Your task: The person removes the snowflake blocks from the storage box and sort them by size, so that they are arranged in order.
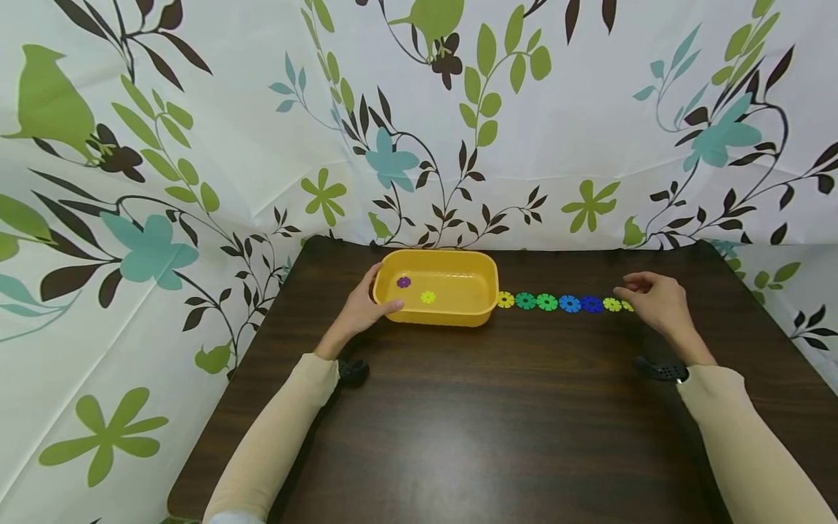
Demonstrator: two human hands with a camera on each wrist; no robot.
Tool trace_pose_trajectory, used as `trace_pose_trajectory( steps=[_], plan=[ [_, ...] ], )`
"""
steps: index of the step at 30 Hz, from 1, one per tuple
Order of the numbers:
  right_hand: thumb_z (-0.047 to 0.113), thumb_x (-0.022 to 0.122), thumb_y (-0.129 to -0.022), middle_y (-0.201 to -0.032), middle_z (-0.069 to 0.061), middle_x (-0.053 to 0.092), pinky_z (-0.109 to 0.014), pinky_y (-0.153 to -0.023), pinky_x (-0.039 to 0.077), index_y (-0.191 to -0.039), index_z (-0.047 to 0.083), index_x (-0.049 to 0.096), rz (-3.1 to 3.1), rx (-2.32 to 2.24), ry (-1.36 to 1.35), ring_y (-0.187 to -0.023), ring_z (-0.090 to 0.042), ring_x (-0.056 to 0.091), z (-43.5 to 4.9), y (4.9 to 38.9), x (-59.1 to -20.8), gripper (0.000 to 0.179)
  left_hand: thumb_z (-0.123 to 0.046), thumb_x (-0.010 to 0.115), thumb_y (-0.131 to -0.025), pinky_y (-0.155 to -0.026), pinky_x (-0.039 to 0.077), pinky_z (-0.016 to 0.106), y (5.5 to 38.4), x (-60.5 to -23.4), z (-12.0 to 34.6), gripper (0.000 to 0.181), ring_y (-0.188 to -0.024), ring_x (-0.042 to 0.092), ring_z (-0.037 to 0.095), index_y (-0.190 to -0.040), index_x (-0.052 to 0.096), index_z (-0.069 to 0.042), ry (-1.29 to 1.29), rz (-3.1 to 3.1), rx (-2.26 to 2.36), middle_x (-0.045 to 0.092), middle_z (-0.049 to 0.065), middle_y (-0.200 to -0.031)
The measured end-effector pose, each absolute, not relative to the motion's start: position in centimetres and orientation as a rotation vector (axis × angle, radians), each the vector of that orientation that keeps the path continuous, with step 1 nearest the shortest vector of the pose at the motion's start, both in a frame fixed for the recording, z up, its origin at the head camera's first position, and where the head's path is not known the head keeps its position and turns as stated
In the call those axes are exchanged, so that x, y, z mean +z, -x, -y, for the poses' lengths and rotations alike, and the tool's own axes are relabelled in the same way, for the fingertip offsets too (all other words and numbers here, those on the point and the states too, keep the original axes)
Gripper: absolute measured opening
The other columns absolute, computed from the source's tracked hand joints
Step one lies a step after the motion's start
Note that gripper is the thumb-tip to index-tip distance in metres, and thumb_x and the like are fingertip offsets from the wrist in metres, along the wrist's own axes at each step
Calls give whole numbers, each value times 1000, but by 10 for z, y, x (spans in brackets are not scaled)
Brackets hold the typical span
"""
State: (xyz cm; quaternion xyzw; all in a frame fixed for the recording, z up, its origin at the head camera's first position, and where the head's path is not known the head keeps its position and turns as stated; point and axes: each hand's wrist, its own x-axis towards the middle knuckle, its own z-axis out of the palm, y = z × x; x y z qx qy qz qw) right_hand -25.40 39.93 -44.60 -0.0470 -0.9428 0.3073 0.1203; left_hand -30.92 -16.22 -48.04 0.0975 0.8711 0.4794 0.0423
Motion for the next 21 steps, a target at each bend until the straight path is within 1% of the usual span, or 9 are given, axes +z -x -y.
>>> trace_pose_trajectory(
  steps=[2, 5, 10, 14, 17, 21],
  plan=[
    [25, 74, -104, -110, -32, 75, -21, -59, 45, -126, -9, 72, 2743, 910, 74, -79, -11, 59, -387, 255, -440, 41, -38, 84, -95, -126, 44, 62, 309, -480, 162, 104, -144, 52, 43, -175, 20, -21, -297, -2660, 1472, 45, 22, -168],
    [23, 76, -103, -108, -29, 76, -20, -60, 46, -124, -8, 73, 2736, 916, 4, -77, -7, 58, -368, 257, -433, 38, -38, 84, -94, -125, 44, 61, 309, -481, 163, 104, -145, 52, 43, -175, 20, -22, -291, -2656, 1469, 45, 21, -167],
    [24, 78, -102, -108, -25, 77, -17, -65, 45, -124, -4, 74, 2720, 962, -86, -83, -8, 58, -335, 260, -423, 36, -38, 85, -94, -126, 42, 62, 309, -482, 163, 104, -147, 51, 43, -175, 21, -21, -291, -2658, 1474, 45, 21, -168],
    [24, 79, -101, -107, -22, 77, -17, -66, 45, -124, -2, 75, 2705, 1003, -148, -82, -5, 58, -311, 263, -416, 35, -38, 85, -94, -127, 42, 62, 310, -482, 163, 105, -148, 51, 43, -175, 21, -21, -295, -2656, 1487, 44, 21, -169],
    [23, 79, -101, -107, -22, 77, -17, -68, 46, -124, -2, 76, 2704, 1027, -190, -84, -10, 61, -294, 265, -411, 34, -39, 85, -94, -127, 42, 62, 311, -482, 163, 105, -149, 50, 43, -175, 21, -21, -291, -2655, 1481, 43, 20, -171],
    [22, 78, -101, -108, -22, 77, -18, -71, 49, -125, -2, 75, 2724, 1053, -255, -90, -25, 66, -269, 270, -410, 33, -38, 85, -94, -128, 41, 62, 312, -482, 163, 105, -150, 49, 42, -175, 21, -22, -292, -2654, 1483, 42, 20, -171]
  ],
)
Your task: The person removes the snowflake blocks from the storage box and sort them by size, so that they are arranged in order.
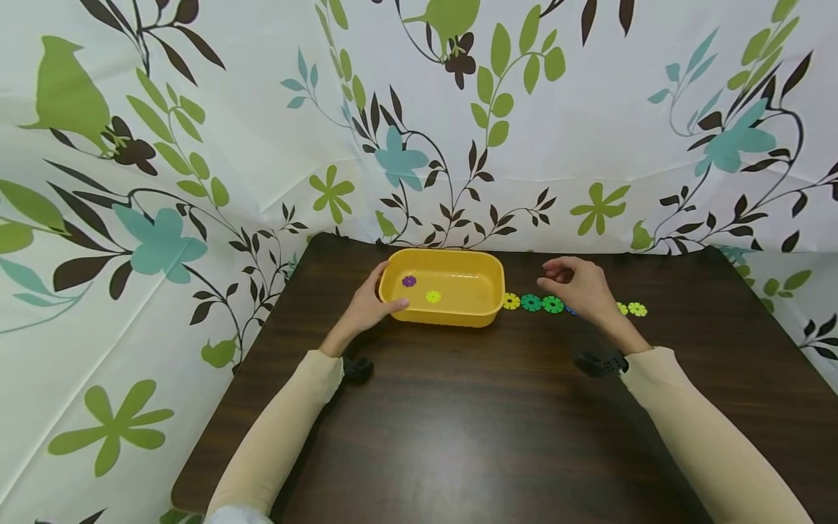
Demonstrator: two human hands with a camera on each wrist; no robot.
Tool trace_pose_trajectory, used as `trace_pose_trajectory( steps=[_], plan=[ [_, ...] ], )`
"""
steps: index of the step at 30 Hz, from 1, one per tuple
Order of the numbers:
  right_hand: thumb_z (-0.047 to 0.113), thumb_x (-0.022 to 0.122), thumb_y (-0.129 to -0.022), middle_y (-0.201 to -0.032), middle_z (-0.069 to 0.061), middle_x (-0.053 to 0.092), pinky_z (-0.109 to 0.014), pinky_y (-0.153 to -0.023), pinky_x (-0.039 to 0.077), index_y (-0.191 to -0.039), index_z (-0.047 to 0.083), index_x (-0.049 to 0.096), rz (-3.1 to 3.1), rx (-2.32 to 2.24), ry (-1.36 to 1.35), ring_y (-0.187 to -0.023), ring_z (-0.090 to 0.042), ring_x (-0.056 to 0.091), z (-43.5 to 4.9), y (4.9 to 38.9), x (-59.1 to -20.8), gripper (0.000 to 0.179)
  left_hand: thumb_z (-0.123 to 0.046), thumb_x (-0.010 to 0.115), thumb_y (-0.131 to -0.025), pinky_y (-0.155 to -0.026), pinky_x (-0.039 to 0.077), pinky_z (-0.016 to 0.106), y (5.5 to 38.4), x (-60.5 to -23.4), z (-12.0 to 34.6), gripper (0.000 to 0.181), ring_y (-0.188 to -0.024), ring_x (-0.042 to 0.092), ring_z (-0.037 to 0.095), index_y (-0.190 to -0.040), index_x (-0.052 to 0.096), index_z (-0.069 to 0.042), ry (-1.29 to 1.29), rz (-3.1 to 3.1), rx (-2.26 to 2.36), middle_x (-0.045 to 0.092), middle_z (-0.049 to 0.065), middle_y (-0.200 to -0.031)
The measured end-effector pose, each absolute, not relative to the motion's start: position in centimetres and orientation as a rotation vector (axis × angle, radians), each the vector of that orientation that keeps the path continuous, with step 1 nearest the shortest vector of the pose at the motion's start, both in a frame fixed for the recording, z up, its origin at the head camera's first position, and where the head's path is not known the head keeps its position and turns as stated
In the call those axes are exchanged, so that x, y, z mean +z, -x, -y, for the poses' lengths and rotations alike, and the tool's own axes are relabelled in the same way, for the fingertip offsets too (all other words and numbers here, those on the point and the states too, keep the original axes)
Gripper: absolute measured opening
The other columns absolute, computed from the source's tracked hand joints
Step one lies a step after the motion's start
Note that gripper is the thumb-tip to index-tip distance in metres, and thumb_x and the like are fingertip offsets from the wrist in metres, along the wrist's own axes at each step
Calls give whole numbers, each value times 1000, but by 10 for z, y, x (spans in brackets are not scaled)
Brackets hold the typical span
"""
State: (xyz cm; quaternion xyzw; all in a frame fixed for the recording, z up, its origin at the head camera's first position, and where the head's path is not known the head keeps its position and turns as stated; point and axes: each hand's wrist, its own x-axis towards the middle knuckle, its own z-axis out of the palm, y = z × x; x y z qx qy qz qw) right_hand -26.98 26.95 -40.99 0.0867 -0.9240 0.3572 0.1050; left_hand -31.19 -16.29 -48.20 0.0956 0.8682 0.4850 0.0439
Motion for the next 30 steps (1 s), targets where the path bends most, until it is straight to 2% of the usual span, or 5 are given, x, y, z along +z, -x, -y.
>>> trace_pose_trajectory(
  steps=[6, 10, 17, 26, 30],
  plan=[
    [21, 79, -100, -109, -20, 74, -24, -76, 50, -125, -1, 75, 2773, 1087, -352, -94, -28, 64, -232, 282, -415, 33, -39, 85, -94, -127, 42, 61, 311, -482, 165, 104, -149, 50, 41, -175, 22, -22, -300, -2657, 1492, 43, 19, -170],
    [19, 81, -99, -109, -20, 74, -25, -76, 50, -125, -3, 75, 2787, 1127, -415, -95, -30, 64, -208, 288, -418, 34, -39, 85, -93, -126, 43, 60, 311, -484, 164, 105, -148, 51, 40, -175, 22, -24, -308, -2647, 1503, 44, 18, -170],
    [18, 78, -99, -119, -23, 76, -36, -84, 53, -131, -4, 74, 2834, 1118, -523, -104, -34, 66, -174, 297, -425, 39, -39, 85, -93, -127, 43, 59, 311, -485, 163, 105, -150, 51, 39, -175, 21, -23, -314, -2648, 1504, 40, 17, -174],
    [18, 80, -97, -116, -23, 80, -48, -91, 60, -128, -8, 75, 2927, 1040, -641, -102, -35, 72, -135, 308, -428, 41, -37, 86, -93, -129, 40, 59, 311, -483, 164, 105, -154, 47, 39, -175, 21, -22, -311, -2640, 1515, 40, 16, -174],
    [20, 80, -96, -116, -23, 81, -50, -97, 61, -127, -7, 76, 2987, 918, -706, -106, -35, 74, -118, 315, -429, 41, -33, 85, -94, -130, 40, 60, 311, -482, 163, 104, -154, 47, 39, -175, 21, -21, -304, -2641, 1519, 40, 17, -174]
  ],
)
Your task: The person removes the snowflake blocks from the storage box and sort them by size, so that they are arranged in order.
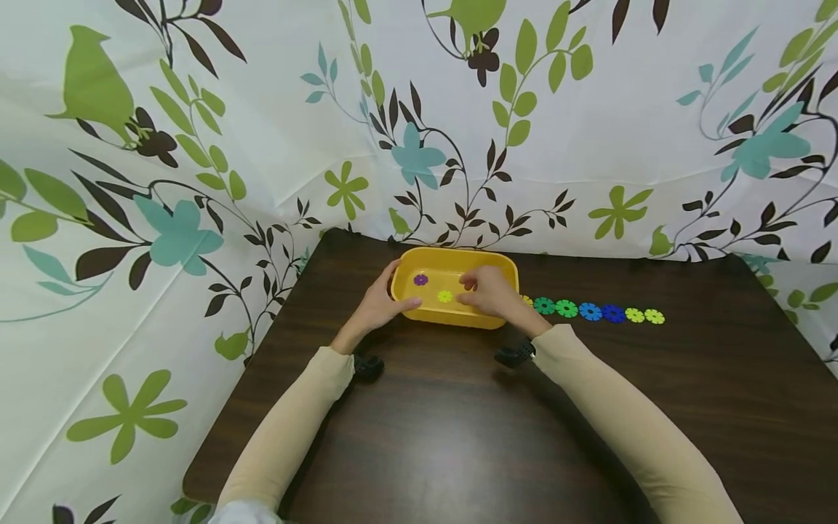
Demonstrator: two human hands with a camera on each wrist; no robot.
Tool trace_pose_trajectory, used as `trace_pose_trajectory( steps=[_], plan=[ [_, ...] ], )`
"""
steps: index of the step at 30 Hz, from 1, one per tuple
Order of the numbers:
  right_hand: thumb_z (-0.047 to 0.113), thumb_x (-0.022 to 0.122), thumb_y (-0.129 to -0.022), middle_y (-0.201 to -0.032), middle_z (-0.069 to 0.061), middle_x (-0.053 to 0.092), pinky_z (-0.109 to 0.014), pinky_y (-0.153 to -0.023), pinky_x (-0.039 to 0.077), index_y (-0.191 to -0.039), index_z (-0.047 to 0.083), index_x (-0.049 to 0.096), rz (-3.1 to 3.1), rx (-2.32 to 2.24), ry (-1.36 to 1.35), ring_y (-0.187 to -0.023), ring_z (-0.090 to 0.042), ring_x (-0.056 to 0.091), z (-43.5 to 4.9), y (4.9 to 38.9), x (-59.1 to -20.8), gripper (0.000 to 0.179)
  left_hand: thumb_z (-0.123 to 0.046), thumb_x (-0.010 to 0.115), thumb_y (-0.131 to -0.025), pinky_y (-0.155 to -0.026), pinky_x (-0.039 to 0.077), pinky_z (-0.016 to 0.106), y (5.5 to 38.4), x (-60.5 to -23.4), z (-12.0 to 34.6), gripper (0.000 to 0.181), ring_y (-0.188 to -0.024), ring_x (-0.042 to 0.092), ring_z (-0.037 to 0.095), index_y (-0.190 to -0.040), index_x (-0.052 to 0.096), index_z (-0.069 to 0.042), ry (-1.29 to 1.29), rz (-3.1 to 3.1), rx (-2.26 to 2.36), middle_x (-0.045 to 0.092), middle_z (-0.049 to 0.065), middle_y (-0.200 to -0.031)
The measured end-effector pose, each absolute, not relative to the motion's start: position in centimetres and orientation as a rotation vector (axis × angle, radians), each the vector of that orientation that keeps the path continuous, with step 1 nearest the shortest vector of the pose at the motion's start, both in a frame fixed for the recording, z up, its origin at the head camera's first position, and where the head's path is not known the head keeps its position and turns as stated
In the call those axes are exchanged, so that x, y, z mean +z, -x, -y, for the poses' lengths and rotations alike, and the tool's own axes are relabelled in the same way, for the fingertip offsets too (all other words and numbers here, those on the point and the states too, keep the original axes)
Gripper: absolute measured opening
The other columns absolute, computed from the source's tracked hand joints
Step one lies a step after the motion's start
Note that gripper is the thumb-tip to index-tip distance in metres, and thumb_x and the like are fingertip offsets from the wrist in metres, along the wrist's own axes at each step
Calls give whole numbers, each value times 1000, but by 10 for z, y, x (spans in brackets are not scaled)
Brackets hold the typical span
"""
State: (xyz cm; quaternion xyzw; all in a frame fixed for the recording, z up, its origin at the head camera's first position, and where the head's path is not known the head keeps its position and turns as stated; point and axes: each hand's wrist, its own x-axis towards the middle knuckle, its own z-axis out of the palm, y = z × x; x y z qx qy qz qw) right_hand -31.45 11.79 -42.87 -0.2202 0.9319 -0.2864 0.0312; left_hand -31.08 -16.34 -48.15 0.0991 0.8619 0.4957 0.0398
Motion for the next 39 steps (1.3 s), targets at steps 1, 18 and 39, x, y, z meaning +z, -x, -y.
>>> trace_pose_trajectory(
  steps=[1, 18, 39],
  plan=[
    [20, 80, -96, -117, -22, 81, -49, -99, 61, -128, -6, 77, -2870, -852, 677, -107, -35, 74, -114, 317, -429, 41, -33, 85, -94, -129, 40, 60, 311, -481, 163, 104, -153, 48, 40, -175, 21, -21, -302, -2639, 1521, 40, 17, -174],
    [21, 86, -92, -59, 5, 32, -28, -54, 26, -71, 13, 62, -2692, -755, 725, -55, -12, 28, -91, 383, -491, 34, -35, 86, -93, -125, 46, 58, 312, -483, 162, 105, -145, 53, 37, -175, 22, -23, -316, -2611, 1547, 43, 15, -172],
    [22, 86, -90, -59, 1, 46, -27, -52, 36, -74, 8, 72, -2719, -670, 625, -56, -15, 42, -77, 368, -467, 25, -37, 86, -94, -125, 45, 57, 310, -481, 161, 105, -145, 53, 37, -175, 22, -22, -288, -2638, 1525, 43, 15, -172]
  ],
)
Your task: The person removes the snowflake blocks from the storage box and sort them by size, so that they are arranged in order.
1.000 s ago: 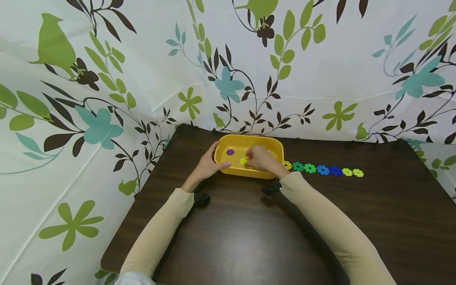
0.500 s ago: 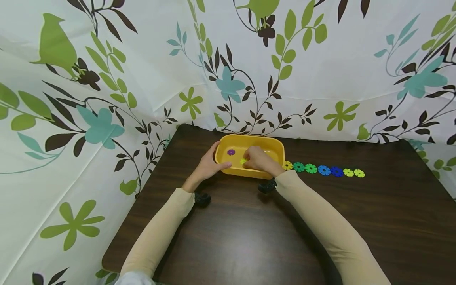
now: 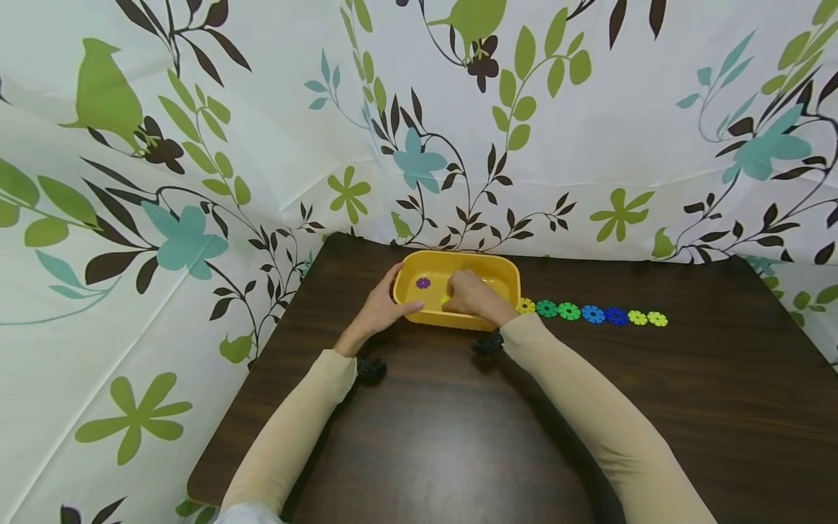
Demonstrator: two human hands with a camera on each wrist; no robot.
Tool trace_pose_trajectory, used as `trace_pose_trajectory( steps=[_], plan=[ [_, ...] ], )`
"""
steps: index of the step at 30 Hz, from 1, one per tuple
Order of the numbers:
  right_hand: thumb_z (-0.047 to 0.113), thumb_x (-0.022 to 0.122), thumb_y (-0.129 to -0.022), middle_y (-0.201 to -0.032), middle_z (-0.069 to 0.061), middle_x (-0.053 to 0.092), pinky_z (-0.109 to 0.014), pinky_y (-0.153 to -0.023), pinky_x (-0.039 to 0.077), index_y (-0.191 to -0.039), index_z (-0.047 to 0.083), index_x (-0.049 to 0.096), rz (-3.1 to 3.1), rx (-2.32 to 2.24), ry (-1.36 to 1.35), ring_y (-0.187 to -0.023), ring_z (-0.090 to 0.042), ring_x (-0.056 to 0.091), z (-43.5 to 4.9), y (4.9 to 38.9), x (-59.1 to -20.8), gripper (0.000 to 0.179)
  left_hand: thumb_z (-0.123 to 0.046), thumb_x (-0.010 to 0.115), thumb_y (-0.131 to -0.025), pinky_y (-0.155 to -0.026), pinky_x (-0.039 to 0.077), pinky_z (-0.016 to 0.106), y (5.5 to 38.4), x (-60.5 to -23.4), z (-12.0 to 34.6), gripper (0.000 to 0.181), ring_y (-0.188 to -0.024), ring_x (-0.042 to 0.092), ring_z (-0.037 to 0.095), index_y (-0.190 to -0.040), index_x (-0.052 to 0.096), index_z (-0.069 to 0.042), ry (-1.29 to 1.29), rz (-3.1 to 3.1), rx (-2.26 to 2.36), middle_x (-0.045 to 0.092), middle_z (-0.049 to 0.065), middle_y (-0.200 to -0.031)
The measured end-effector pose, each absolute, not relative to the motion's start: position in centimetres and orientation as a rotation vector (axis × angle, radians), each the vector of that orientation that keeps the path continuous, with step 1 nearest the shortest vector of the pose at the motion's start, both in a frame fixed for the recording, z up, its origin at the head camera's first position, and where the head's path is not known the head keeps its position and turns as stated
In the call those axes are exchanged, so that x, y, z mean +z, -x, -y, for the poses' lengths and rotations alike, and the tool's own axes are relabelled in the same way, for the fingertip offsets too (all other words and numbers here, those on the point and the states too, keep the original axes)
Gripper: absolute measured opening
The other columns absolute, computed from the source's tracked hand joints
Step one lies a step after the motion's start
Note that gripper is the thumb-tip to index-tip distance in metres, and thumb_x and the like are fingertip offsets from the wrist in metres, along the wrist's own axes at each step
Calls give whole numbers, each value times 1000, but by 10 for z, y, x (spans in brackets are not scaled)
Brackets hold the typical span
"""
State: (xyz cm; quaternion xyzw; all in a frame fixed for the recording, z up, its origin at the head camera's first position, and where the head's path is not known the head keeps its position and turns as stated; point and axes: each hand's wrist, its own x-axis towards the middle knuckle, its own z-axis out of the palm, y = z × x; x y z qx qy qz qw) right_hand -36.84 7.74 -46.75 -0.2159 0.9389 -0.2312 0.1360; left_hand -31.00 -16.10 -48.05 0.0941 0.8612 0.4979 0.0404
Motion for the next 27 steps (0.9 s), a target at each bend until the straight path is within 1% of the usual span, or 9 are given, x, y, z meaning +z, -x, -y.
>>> trace_pose_trajectory(
  steps=[2, 5, 7, 9, 11, 13, 20, 23, 27],
  plan=[
    [23, 85, -89, -57, 2, 46, -27, -51, 35, -72, 8, 71, -2718, -667, 626, -55, -15, 41, -79, 370, -470, 27, -36, 86, -94, -125, 46, 57, 310, -481, 161, 105, -145, 54, 37, -175, 21, -22, -292, -2639, 1523, 43, 15, -172],
    [25, 85, -90, -63, -2, 55, -28, -55, 40, -79, 6, 75, -2729, -672, 613, -60, -17, 48, -81, 360, -460, 24, -35, 86, -94, -123, 47, 57, 310, -482, 161, 105, -143, 54, 37, -175, 21, -22, -295, -2633, 1529, 43, 15, -172],
    [24, 84, -91, -75, -6, 66, -28, -62, 48, -88, 3, 78, -2743, -688, 599, -68, -19, 56, -83, 351, -450, 22, -34, 86, -94, -123, 48, 57, 310, -482, 161, 105, -142, 55, 37, -175, 21, -22, -299, -2627, 1537, 44, 15, -171],
    [25, 84, -92, -90, -11, 75, -32, -72, 57, -99, 1, 80, -2772, -705, 606, -78, -23, 64, -86, 343, -444, 25, -34, 86, -94, -123, 47, 57, 310, -482, 161, 105, -142, 55, 37, -175, 21, -22, -303, -2622, 1543, 44, 15, -171],
    [26, 83, -92, -106, -16, 79, -37, -84, 62, -108, 0, 81, -2803, -715, 630, -90, -26, 70, -90, 337, -441, 30, -34, 86, -94, -123, 47, 57, 310, -482, 161, 105, -144, 54, 37, -175, 21, -22, -304, -2620, 1544, 43, 15, -171],
    [27, 83, -92, -117, -19, 80, -43, -94, 64, -113, -1, 81, -2834, -729, 648, -100, -29, 73, -93, 331, -436, 35, -34, 86, -94, -126, 45, 57, 310, -482, 161, 104, -146, 53, 37, -175, 21, -22, -299, -2623, 1541, 42, 15, -173],
    [25, 81, -87, -108, -19, 81, -47, -95, 61, -107, -3, 81, -2925, -820, 695, -100, -32, 72, -110, 320, -429, 34, -36, 87, -93, -125, 45, 57, 309, -482, 162, 107, -147, 53, 38, -175, 20, -20, -310, -2634, 1534, 42, 16, -173],
    [24, 82, -88, -113, -21, 80, -49, -98, 61, -114, -5, 80, -2965, -870, 691, -106, -35, 73, -120, 315, -427, 39, -37, 87, -92, -124, 46, 57, 309, -482, 163, 108, -145, 54, 38, -175, 20, -20, -329, -2643, 1530, 43, 16, -172],
    [24, 79, -88, -115, -22, 79, -52, -96, 62, -118, -5, 79, -2999, -938, 689, -106, -37, 73, -135, 307, -426, 41, -39, 87, -92, -125, 45, 57, 308, -482, 164, 109, -146, 53, 38, -175, 20, -21, -330, -2645, 1522, 42, 17, -172]
  ],
)
